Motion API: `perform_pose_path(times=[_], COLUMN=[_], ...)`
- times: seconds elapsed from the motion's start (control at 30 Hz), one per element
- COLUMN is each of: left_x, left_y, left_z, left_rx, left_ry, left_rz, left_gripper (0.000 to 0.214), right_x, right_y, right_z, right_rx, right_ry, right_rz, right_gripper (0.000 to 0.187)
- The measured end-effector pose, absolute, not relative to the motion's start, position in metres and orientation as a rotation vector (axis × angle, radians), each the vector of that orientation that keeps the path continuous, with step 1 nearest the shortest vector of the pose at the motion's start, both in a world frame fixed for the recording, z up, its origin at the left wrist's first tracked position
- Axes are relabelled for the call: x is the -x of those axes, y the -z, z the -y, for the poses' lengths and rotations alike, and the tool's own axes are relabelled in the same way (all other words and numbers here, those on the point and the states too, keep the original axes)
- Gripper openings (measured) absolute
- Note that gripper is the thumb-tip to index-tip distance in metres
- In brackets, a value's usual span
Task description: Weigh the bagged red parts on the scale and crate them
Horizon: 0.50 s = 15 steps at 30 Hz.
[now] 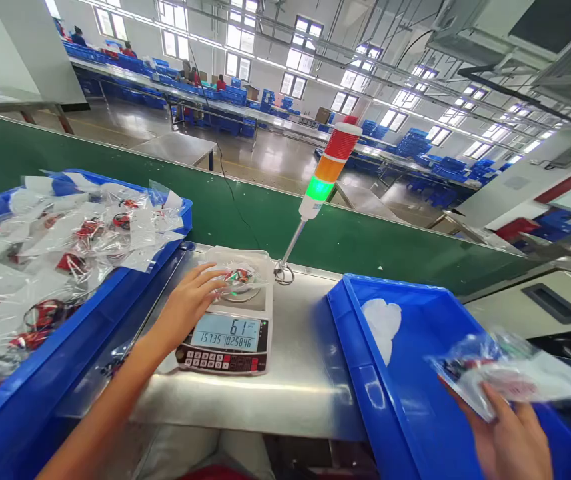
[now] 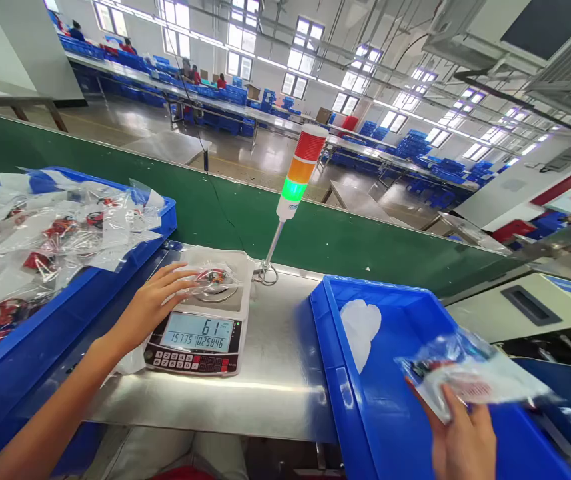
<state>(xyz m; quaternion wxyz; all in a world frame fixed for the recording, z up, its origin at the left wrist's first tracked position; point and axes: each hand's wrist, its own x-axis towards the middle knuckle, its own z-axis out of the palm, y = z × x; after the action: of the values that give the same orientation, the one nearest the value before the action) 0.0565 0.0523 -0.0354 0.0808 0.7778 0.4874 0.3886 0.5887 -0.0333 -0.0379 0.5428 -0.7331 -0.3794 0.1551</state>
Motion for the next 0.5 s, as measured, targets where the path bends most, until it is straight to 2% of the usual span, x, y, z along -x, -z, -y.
perform_pose_path(times=[0.13, 0.27, 0.4, 0.5], left_x=[-0.066, -0.046, 0.009, 0.043], left_y=[0.012, -0.035, -0.083, -0.104], left_z=[-0.079, -0.091, -0.075, -0.054], left_rx=[-2.013, -1.597, -1.449, -1.565], left_ry=[-1.421, -1.666, -1.85, -1.754], left_rz=[-1.564, -1.859, -2.108, -2.141], left_gripper=[0.024, 0.016, 0.021, 0.027], right_x=[-0.478, -0.372, -0.301, -0.289], right_y=[0.0, -0.013, -0.009, -0.007], right_z=[-0.018, -0.086, -0.126, -0.127], right_rx=[1.493, 1.275, 1.183, 1.068], right_ry=[-0.583, -0.48, -0.331, -0.347], right_rz=[1.285, 1.909, 2.397, 2.594], right_gripper=[0.054, 0.037, 0.045, 0.05])
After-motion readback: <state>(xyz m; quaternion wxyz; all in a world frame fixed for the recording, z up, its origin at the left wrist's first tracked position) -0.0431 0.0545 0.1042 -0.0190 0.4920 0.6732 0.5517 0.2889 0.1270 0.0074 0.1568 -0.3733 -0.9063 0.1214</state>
